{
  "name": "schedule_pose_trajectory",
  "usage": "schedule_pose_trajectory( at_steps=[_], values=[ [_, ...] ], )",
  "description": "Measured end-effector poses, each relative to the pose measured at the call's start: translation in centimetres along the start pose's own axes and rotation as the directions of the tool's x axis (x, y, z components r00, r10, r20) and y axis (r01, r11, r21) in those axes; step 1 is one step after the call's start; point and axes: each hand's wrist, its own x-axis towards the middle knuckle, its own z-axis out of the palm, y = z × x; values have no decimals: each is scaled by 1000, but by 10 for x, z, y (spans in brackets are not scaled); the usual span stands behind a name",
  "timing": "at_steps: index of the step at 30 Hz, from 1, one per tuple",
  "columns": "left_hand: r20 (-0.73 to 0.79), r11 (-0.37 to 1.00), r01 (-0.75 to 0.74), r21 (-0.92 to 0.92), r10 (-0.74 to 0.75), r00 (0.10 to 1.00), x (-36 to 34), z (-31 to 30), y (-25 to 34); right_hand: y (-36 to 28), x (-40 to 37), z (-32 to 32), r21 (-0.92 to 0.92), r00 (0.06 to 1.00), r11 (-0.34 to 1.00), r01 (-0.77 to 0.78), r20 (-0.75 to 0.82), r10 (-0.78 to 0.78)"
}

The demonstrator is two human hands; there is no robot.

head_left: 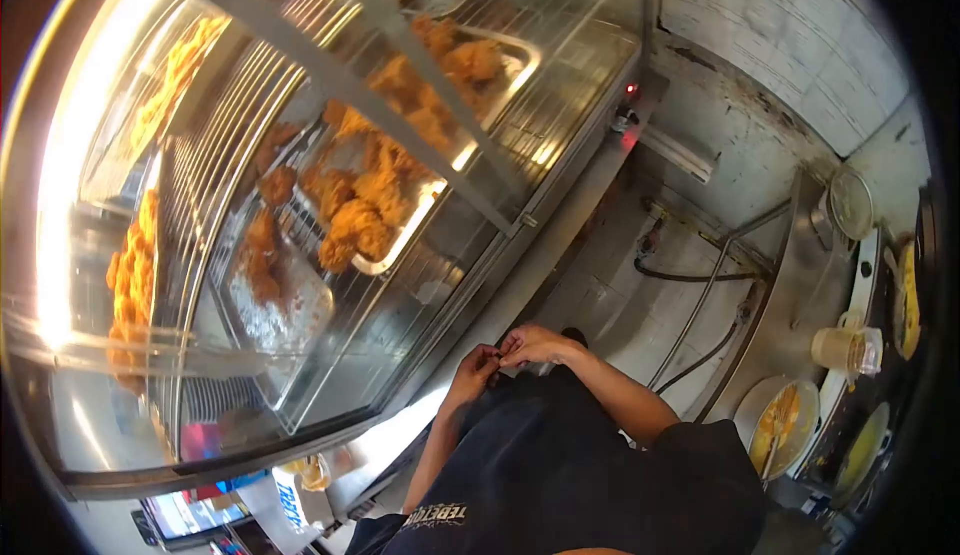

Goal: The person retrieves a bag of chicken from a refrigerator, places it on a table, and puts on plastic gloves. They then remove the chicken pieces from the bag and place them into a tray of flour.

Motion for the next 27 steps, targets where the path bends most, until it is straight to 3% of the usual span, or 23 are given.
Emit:
schedule_pose_trajectory(
  at_steps=[5, 7, 11, 12, 14, 18, 20, 21, 24, 27],
  values=[
    [63, 999, 13, 36, -15, 998, 6, 2, 7, 3, -2, -2, 68, 999, 997, 22, -36, -19],
    [11, 991, 67, 116, -69, 998, 8, 7, 9, 6, -2, -5, -22, 998, 1000, -2, -68, 1],
    [12, 977, 84, 199, -88, 996, 11, 16, 9, 25, 7, -13, 70, 999, 997, 10, -33, -7],
    [-36, 975, 108, 195, -103, 994, 10, 22, 11, 28, 9, -17, 115, 999, 993, 9, -36, -5],
    [-134, 968, 153, 198, -128, 983, 15, 27, 7, 33, 12, -23, 37, 999, 999, -5, 32, 4],
    [-56, 953, 267, 141, -262, 964, 23, 17, -40, 83, 17, -16, 123, 995, 991, 55, 79, -65],
    [43, 888, 437, 142, -447, 893, 24, 16, -53, 114, 16, -2, 261, 997, 965, -16, 75, -3],
    [71, 856, 485, 177, -503, 861, 26, 17, -57, 122, 16, 3, 212, 998, 976, -41, 56, 30],
    [87, 822, 553, 141, -566, 820, 27, 12, -89, 152, 19, 18, 314, 995, 944, -99, 12, 101],
    [49, 808, 570, 149, -581, 812, 30, 6, -97, 156, 22, 20, 254, 997, 966, -42, -46, 56]
  ],
)
